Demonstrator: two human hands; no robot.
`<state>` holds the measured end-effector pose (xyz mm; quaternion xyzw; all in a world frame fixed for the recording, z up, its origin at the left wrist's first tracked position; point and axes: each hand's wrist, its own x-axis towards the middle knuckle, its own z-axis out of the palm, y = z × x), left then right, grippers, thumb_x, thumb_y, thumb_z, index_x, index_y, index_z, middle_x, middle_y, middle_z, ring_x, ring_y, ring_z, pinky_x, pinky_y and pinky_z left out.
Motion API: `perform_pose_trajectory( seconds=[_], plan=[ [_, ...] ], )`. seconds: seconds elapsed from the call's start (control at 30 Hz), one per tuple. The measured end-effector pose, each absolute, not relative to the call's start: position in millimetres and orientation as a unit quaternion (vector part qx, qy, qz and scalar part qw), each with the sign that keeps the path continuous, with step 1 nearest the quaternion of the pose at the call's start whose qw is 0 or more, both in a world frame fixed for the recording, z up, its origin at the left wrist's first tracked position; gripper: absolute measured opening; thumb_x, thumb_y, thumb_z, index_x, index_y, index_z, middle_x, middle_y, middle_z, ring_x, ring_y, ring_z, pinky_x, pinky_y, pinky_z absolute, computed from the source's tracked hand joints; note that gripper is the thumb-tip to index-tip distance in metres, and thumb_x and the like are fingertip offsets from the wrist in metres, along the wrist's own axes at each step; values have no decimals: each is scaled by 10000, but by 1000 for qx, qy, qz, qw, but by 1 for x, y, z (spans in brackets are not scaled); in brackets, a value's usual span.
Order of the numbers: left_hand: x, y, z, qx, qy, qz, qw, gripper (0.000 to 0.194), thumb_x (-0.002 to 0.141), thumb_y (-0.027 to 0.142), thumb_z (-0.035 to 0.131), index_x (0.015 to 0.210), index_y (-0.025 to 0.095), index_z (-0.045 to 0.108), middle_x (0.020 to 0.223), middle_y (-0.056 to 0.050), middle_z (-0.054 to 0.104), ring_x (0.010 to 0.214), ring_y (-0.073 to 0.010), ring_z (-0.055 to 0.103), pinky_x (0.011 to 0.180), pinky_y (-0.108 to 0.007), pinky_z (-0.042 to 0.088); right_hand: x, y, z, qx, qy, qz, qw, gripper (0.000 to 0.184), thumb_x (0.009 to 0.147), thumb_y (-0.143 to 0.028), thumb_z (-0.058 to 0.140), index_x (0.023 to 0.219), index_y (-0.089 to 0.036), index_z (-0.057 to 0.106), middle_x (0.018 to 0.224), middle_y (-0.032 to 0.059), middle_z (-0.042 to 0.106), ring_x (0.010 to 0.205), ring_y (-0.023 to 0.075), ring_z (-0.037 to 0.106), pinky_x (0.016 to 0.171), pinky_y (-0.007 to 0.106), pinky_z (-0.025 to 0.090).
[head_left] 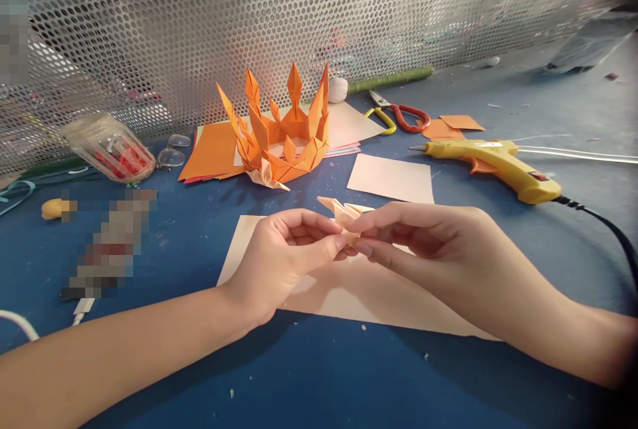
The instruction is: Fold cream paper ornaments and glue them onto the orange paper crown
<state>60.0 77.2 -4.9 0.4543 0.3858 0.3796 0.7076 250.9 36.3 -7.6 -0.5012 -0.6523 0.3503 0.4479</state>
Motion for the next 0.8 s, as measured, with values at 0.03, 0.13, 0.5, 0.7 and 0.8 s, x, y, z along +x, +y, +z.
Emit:
perform_pose_trajectory(
  seconds=[0.03, 0.13, 0.5, 0.7, 0.8],
  plan=[
    [60, 77, -5, 450, 390, 380, 707, 169, 681, 202, 936, 693, 177, 770, 733, -8, 810, 705, -156, 785, 769, -262, 627, 251, 37, -7, -502, -656, 349, 442, 193, 897, -441, 751, 894, -264, 826, 918, 43, 829, 822, 209, 777, 730, 294, 642],
    [60, 78, -5, 446, 394, 377, 710, 165, 672, 181, 932, 693, 178, 768, 722, 0, 806, 703, -148, 785, 774, -251, 625, 251, 38, -6, -504, -661, 349, 434, 158, 894, -395, 735, 877, -268, 827, 885, 30, 827, 797, 196, 775, 717, 280, 637],
    [58, 79, -5, 459, 387, 366, 711, 140, 709, 209, 911, 710, 191, 772, 756, -8, 815, 738, -159, 787, 803, -274, 622, 254, 38, -9, -512, -673, 310, 434, 165, 881, -396, 722, 894, -292, 849, 866, 33, 814, 776, 203, 754, 652, 292, 606],
    [59, 81, -5, 461, 375, 370, 714, 151, 700, 194, 915, 724, 190, 766, 771, -5, 813, 781, -163, 790, 829, -274, 616, 250, 38, -7, -507, -661, 330, 445, 162, 876, -398, 731, 896, -282, 843, 853, 26, 819, 761, 193, 761, 684, 285, 627],
    [59, 80, -5, 463, 370, 375, 713, 197, 653, 178, 954, 733, 194, 775, 765, 12, 811, 765, -126, 774, 801, -214, 601, 250, 39, -6, -516, -643, 352, 443, 180, 875, -417, 753, 892, -259, 837, 835, 36, 820, 742, 189, 757, 688, 279, 627]
  ],
)
